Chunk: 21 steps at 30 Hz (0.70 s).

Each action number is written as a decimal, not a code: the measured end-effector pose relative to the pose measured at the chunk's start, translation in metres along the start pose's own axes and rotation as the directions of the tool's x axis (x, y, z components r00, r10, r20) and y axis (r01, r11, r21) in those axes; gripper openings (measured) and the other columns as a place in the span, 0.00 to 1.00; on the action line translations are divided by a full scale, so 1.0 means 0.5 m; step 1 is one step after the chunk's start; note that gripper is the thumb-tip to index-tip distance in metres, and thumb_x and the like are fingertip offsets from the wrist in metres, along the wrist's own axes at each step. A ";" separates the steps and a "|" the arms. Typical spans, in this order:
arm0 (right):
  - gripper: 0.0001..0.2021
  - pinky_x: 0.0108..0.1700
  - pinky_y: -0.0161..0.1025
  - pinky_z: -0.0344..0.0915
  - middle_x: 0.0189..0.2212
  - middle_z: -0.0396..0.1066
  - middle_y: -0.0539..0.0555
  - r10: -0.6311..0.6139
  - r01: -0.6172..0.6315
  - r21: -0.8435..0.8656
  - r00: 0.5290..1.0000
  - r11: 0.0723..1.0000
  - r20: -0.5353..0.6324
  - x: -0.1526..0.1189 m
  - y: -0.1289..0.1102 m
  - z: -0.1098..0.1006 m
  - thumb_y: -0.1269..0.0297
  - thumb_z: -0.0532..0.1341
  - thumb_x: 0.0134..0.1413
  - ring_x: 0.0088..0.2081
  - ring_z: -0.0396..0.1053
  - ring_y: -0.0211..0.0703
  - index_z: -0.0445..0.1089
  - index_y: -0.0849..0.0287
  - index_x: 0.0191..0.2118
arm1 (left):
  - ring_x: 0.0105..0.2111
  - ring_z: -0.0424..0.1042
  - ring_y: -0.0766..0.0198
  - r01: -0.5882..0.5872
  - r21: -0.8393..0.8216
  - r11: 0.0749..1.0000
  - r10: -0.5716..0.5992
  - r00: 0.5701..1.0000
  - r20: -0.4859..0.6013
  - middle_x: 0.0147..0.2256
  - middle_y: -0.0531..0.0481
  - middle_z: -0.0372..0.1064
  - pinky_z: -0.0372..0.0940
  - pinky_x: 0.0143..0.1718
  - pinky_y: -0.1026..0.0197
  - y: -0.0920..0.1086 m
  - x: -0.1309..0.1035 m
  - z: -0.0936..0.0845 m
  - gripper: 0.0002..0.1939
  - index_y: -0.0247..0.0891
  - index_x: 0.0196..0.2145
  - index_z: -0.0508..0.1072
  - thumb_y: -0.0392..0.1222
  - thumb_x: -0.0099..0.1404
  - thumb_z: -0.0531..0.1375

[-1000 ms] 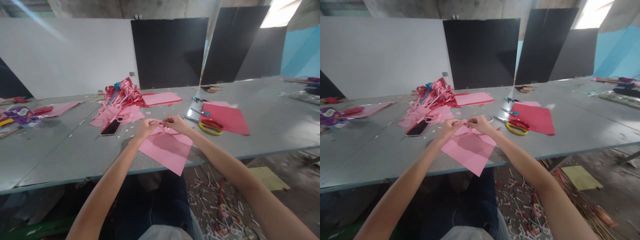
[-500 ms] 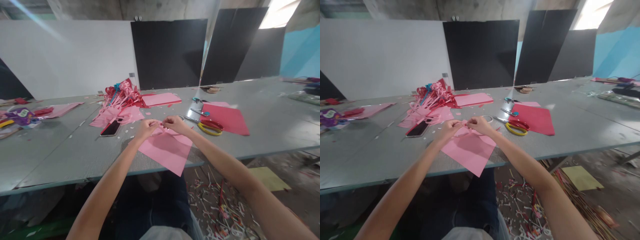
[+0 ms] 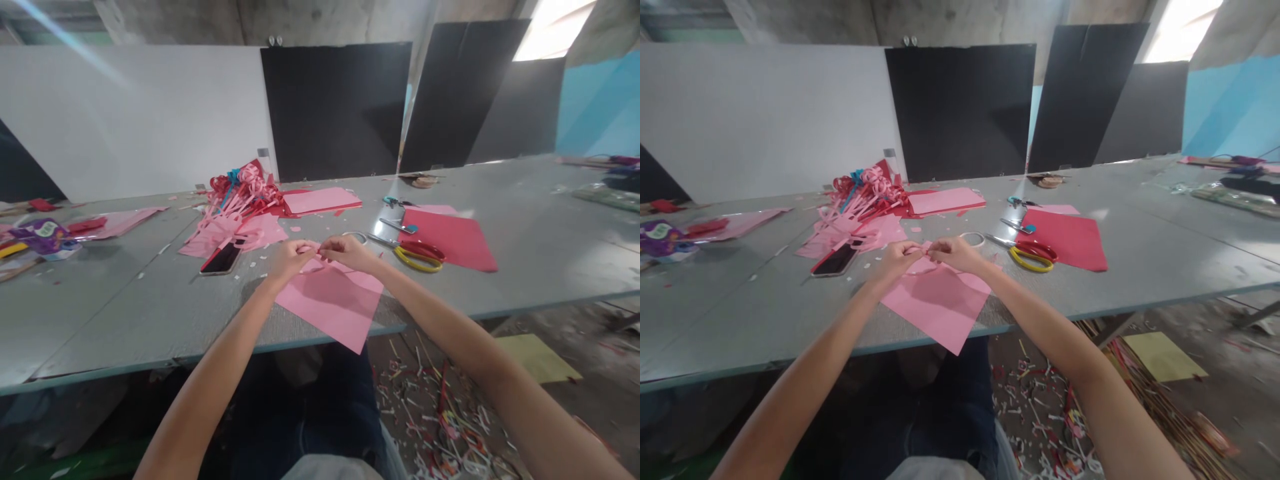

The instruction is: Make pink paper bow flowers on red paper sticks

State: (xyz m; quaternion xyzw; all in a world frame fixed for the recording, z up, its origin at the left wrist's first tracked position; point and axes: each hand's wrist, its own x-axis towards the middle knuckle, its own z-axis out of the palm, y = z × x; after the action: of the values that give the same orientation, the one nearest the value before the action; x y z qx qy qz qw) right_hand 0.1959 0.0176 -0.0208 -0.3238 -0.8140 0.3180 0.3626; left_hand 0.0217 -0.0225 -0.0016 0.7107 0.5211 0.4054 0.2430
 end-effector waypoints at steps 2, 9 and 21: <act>0.10 0.29 0.33 0.59 0.25 0.71 0.50 0.020 -0.020 0.009 1.000 1.000 -0.005 0.000 0.000 -0.001 0.59 0.58 0.51 0.26 0.65 0.34 0.71 0.60 0.31 | 0.23 0.59 0.68 0.018 0.020 1.000 -0.018 1.000 0.002 0.21 0.53 0.64 0.52 0.24 0.66 0.009 -0.003 -0.002 0.10 0.36 0.24 0.72 0.45 0.54 0.55; 0.06 0.30 0.33 0.59 0.25 0.70 0.50 0.017 -0.019 -0.059 0.999 0.998 -0.034 -0.006 -0.011 -0.001 0.68 0.55 0.50 0.27 0.66 0.34 0.69 0.60 0.29 | 0.23 0.60 0.67 0.029 0.032 0.999 -0.029 0.999 0.017 0.18 0.54 0.60 0.54 0.26 0.65 0.030 -0.010 -0.009 0.16 0.37 0.18 0.66 0.47 0.58 0.53; 0.07 0.31 0.35 0.61 0.26 0.74 0.53 0.076 -0.033 -0.329 0.990 0.944 0.118 -0.018 -0.085 -0.251 0.62 0.61 0.50 0.27 0.68 0.36 0.72 0.59 0.28 | 0.21 0.58 0.70 -0.131 -0.113 0.985 0.150 0.971 0.188 0.20 0.55 0.60 0.54 0.24 0.67 0.000 -0.009 -0.042 0.18 0.38 0.31 0.75 0.52 0.61 0.51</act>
State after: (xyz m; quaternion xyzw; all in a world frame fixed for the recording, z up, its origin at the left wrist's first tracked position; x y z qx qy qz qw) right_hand 0.2880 0.0213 0.0752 -0.3805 -0.8677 0.2091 0.2420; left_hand 0.0034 -0.0282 0.0085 0.7692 0.4220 0.3752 0.2992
